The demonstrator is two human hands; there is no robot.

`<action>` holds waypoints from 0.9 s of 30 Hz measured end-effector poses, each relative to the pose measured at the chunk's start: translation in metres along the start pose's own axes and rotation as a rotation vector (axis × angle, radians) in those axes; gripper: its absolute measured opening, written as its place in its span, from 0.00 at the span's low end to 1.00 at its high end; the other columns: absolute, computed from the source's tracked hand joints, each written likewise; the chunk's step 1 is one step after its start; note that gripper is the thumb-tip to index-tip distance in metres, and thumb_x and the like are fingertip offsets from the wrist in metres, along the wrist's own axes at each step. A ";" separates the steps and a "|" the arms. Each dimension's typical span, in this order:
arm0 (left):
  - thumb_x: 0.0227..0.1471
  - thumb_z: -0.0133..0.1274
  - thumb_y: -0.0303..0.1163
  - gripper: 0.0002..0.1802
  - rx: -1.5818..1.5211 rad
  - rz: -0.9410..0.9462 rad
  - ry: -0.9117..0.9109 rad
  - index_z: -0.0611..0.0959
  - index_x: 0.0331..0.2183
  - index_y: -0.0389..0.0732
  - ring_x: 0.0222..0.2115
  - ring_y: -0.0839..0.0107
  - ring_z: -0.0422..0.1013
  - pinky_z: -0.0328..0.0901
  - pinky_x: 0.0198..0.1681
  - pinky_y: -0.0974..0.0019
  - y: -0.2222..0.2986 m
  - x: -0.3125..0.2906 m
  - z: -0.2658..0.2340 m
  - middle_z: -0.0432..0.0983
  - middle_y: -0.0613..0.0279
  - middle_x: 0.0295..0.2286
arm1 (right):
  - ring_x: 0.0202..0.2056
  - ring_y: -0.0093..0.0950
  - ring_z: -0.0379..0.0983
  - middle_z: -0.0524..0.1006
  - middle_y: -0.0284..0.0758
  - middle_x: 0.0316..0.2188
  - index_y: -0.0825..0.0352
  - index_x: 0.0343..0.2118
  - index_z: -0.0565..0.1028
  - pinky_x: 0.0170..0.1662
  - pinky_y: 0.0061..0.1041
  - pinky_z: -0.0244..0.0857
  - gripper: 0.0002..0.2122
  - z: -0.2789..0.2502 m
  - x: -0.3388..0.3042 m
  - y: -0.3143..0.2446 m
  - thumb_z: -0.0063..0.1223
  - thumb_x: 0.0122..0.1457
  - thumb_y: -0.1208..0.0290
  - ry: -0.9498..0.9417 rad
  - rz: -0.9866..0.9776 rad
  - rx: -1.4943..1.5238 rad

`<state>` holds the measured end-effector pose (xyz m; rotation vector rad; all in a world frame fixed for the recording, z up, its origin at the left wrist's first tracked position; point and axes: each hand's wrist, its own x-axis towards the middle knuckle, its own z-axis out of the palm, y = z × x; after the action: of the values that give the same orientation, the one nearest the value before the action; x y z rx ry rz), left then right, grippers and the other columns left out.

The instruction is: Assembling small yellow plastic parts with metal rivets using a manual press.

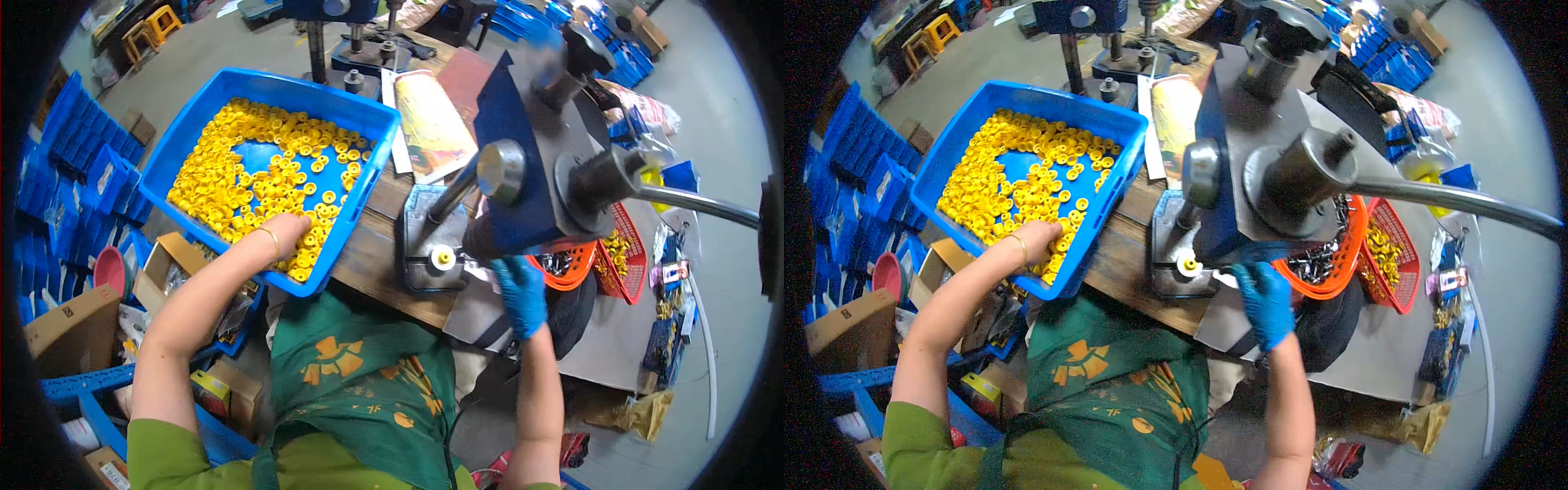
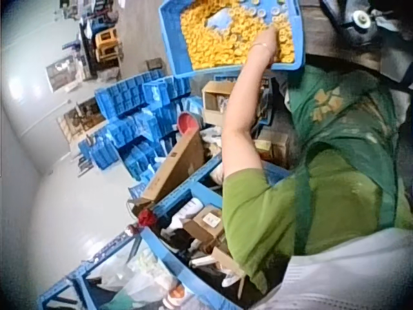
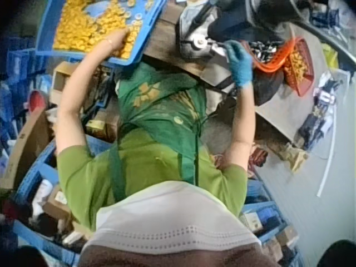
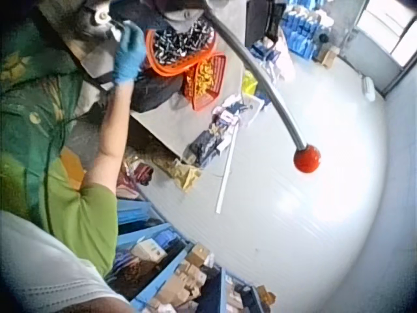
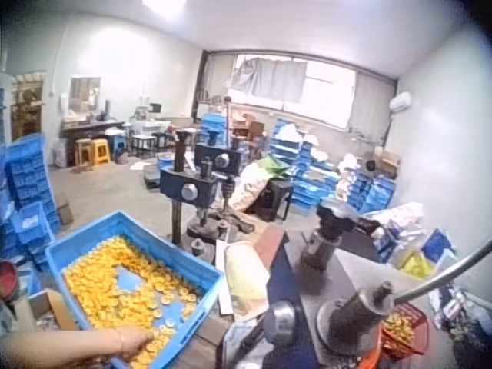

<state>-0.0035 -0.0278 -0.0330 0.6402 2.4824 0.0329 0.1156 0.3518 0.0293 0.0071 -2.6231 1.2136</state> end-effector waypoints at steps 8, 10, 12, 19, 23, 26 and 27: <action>0.30 0.55 0.31 0.14 -0.310 0.052 0.200 0.80 0.28 0.40 0.31 0.63 0.72 0.66 0.36 0.66 -0.017 -0.017 -0.018 0.75 0.55 0.26 | 0.18 0.35 0.66 0.70 0.44 0.18 0.70 0.26 0.72 0.22 0.28 0.58 0.08 0.031 0.004 0.009 0.54 0.49 0.69 -0.136 -0.057 -0.218; 0.37 0.55 0.28 0.13 -0.717 -0.041 0.133 0.78 0.30 0.36 0.30 0.72 0.71 0.68 0.32 0.71 -0.007 -0.028 -0.043 0.75 0.61 0.26 | 0.22 0.29 0.71 0.73 0.43 0.20 0.70 0.31 0.75 0.25 0.26 0.61 0.09 0.036 0.006 0.006 0.53 0.50 0.70 -0.138 -0.161 -0.126; 0.40 0.53 0.27 0.12 -1.144 -0.017 0.171 0.77 0.32 0.36 0.31 0.73 0.71 0.68 0.32 0.71 -0.005 -0.035 -0.048 0.74 0.61 0.29 | 0.25 0.27 0.71 0.74 0.41 0.23 0.69 0.33 0.75 0.28 0.24 0.62 0.08 0.047 0.008 0.015 0.52 0.50 0.72 -0.115 -0.184 -0.049; 0.47 0.45 0.27 0.14 -2.724 0.369 0.217 0.73 0.39 0.36 0.39 0.63 0.64 0.68 0.31 0.71 -0.001 -0.042 -0.029 0.66 0.50 0.39 | 0.31 0.33 0.71 0.75 0.40 0.32 0.65 0.36 0.75 0.35 0.27 0.63 0.10 0.051 0.003 0.002 0.52 0.49 0.75 -0.264 0.095 0.168; 0.48 0.40 0.29 0.15 -2.932 0.500 0.136 0.73 0.39 0.36 0.39 0.61 0.63 0.65 0.32 0.70 0.019 -0.041 -0.030 0.62 0.47 0.40 | 0.30 0.23 0.69 0.75 0.35 0.31 0.67 0.37 0.75 0.35 0.21 0.62 0.10 0.055 -0.002 0.015 0.51 0.50 0.77 -0.198 -0.078 0.097; 0.49 0.40 0.29 0.14 -2.957 0.393 0.016 0.73 0.37 0.33 0.34 0.64 0.65 0.64 0.28 0.72 0.028 -0.036 -0.028 0.64 0.48 0.38 | 0.31 0.22 0.68 0.74 0.34 0.31 0.67 0.40 0.73 0.35 0.22 0.62 0.13 0.053 -0.003 0.018 0.53 0.49 0.75 -0.184 -0.063 0.043; 0.48 0.42 0.26 0.13 -2.936 0.353 0.011 0.72 0.38 0.33 0.33 0.66 0.65 0.64 0.27 0.75 0.034 -0.036 -0.030 0.65 0.49 0.37 | 0.32 0.26 0.69 0.74 0.35 0.30 0.67 0.36 0.74 0.37 0.25 0.61 0.11 0.046 -0.002 0.016 0.55 0.48 0.73 -0.147 -0.038 0.060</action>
<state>0.0214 -0.0103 0.0159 -0.4051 0.1241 2.5854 0.1050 0.3275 -0.0122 0.1622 -2.6959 1.3257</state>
